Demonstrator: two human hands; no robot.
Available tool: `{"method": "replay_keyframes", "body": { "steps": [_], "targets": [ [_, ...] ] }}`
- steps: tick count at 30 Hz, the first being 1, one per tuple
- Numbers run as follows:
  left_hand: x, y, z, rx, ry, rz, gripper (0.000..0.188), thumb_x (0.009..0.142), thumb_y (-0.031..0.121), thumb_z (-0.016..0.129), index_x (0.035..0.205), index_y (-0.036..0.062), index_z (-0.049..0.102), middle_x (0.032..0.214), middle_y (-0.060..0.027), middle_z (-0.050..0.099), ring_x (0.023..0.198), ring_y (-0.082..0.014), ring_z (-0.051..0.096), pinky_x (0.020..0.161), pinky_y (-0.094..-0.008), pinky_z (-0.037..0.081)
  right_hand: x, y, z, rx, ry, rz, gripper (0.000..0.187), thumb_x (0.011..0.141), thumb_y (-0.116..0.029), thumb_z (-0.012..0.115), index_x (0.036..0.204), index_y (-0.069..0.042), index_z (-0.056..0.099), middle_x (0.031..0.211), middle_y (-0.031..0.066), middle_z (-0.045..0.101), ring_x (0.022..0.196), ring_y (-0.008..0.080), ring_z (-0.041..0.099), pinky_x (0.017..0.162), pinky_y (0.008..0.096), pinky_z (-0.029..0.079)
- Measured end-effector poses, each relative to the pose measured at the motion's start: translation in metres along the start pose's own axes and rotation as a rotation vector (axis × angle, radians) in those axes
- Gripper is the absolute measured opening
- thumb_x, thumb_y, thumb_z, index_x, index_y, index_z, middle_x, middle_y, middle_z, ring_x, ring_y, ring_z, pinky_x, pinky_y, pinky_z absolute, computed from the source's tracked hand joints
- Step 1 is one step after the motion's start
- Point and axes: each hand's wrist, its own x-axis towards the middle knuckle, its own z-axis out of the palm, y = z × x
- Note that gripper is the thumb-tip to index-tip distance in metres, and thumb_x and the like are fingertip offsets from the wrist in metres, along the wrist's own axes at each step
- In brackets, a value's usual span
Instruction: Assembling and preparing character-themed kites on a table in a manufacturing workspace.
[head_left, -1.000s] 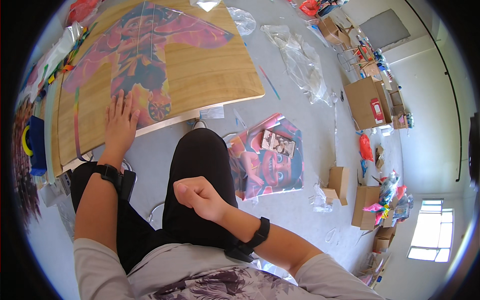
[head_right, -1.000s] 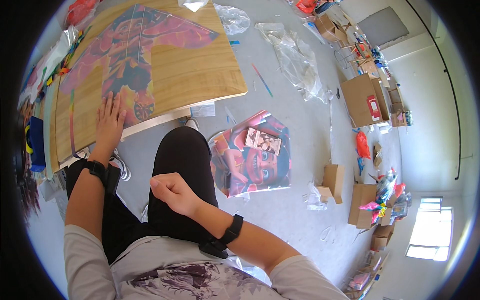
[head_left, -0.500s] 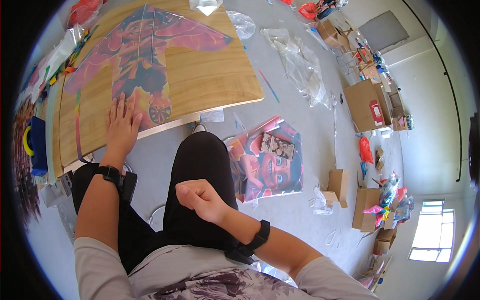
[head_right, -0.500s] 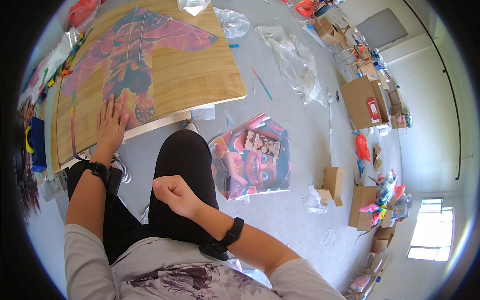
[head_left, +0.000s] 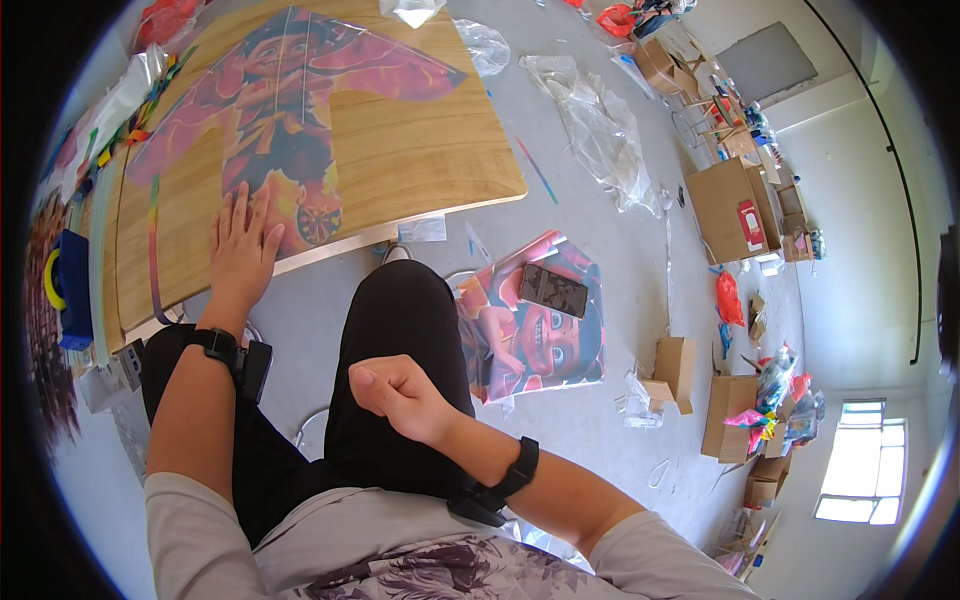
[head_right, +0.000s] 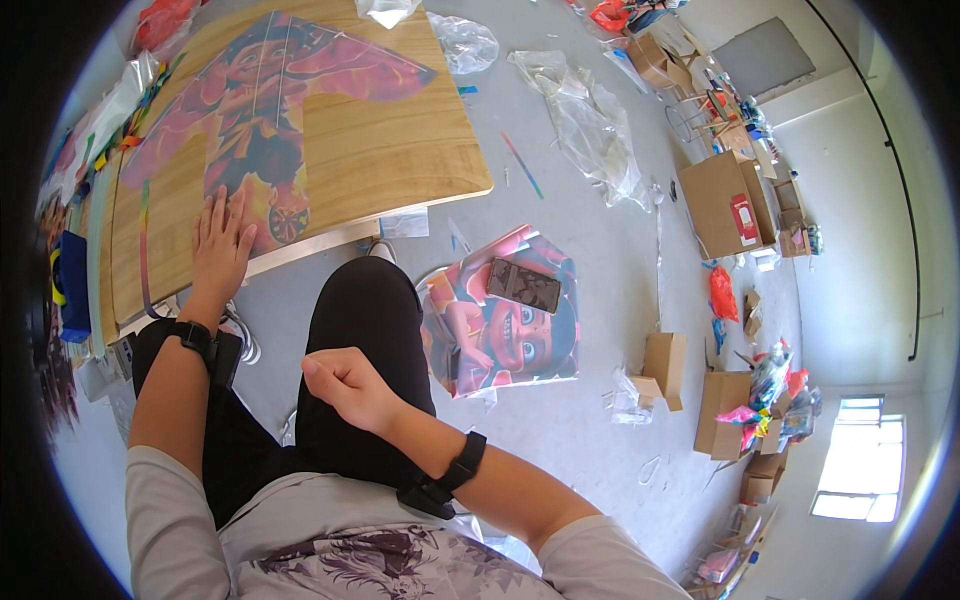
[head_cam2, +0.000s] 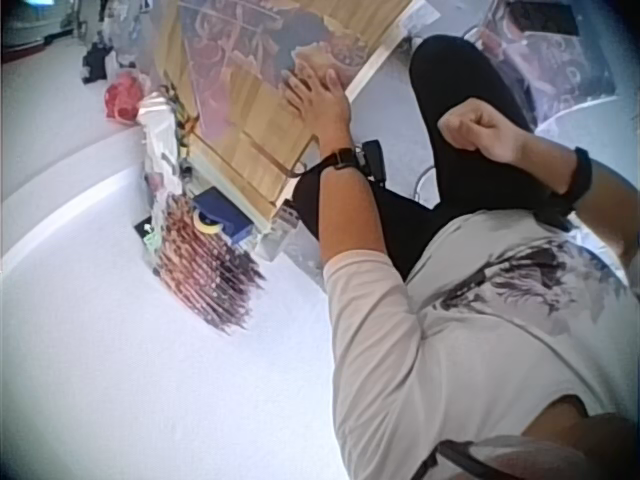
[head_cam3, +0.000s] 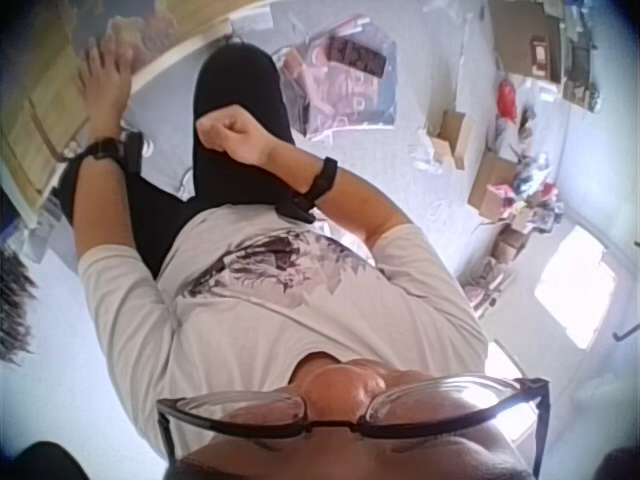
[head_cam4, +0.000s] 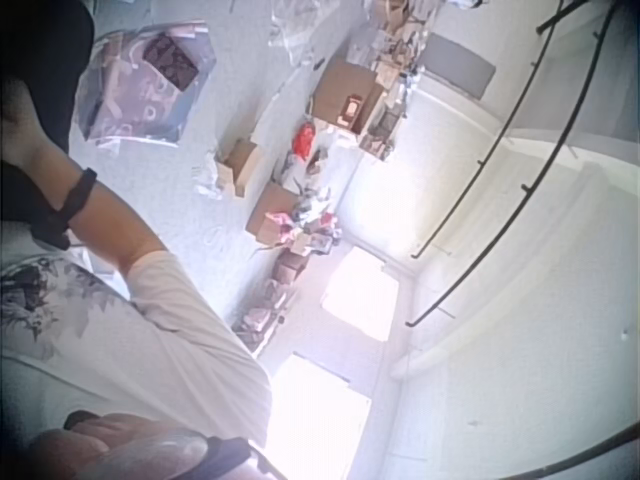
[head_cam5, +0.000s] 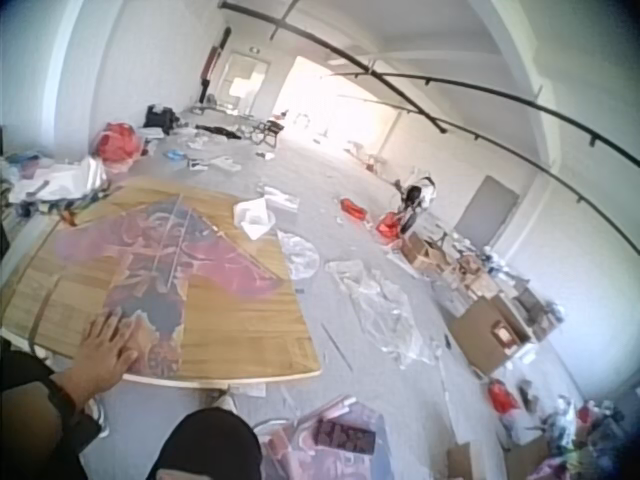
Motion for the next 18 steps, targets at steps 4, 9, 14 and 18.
{"method": "replay_keyframes", "body": {
  "steps": [4, 9, 14, 18],
  "targets": [
    [0.000, 0.000, 0.002, -0.005, 0.026, 0.014, 0.061, 0.107, 0.051, 0.037, 0.162, 0.0273, 0.029, 0.168, -0.0088, 0.025, 0.154, -0.0330, 0.022, 0.126, -0.0479, 0.014, -0.001, -0.002, -0.002, 0.005, -0.012, 0.041, 0.053, 0.112, -0.033, 0.043, 0.067, -0.004, 0.041, 0.067, 0.0009, 0.039, 0.061, 0.0116, 0.035, 0.056, 0.0296, 0.031],
    [-0.001, -0.001, 0.001, -0.007, 0.025, 0.019, 0.060, 0.107, 0.050, 0.038, 0.162, 0.0269, 0.030, 0.168, -0.0097, 0.026, 0.154, -0.0337, 0.023, 0.126, -0.0483, 0.014, -0.015, -0.011, -0.045, -0.095, 0.478, -0.434, 0.050, 0.111, -0.036, 0.039, 0.075, -0.005, 0.052, 0.072, 0.0078, 0.050, 0.070, 0.0204, 0.049, 0.064, 0.0319, 0.041],
    [-0.002, 0.000, -0.002, -0.024, 0.025, 0.020, 0.060, 0.106, 0.049, 0.038, 0.162, 0.0267, 0.030, 0.168, -0.0099, 0.026, 0.153, -0.0340, 0.023, 0.126, -0.0481, 0.014, -0.091, -0.010, -0.199, -0.990, 1.051, -0.054, 0.021, 0.098, -0.006, 0.050, 0.117, -0.004, 0.057, 0.123, 0.0117, 0.069, 0.110, 0.0243, 0.065, 0.093, 0.0371, 0.046],
    [-0.001, 0.001, -0.002, -0.045, 0.034, 0.020, 0.061, 0.106, 0.049, 0.040, 0.162, 0.0266, 0.030, 0.167, -0.0097, 0.027, 0.153, -0.0337, 0.023, 0.126, -0.0478, 0.014, -0.137, -0.009, -0.253, -1.467, 0.812, 0.298, 0.044, 0.087, -0.005, 0.055, 0.131, -0.010, 0.049, 0.131, 0.0088, 0.067, 0.127, 0.0292, 0.057, 0.111, 0.0476, 0.025]
  ]
}}
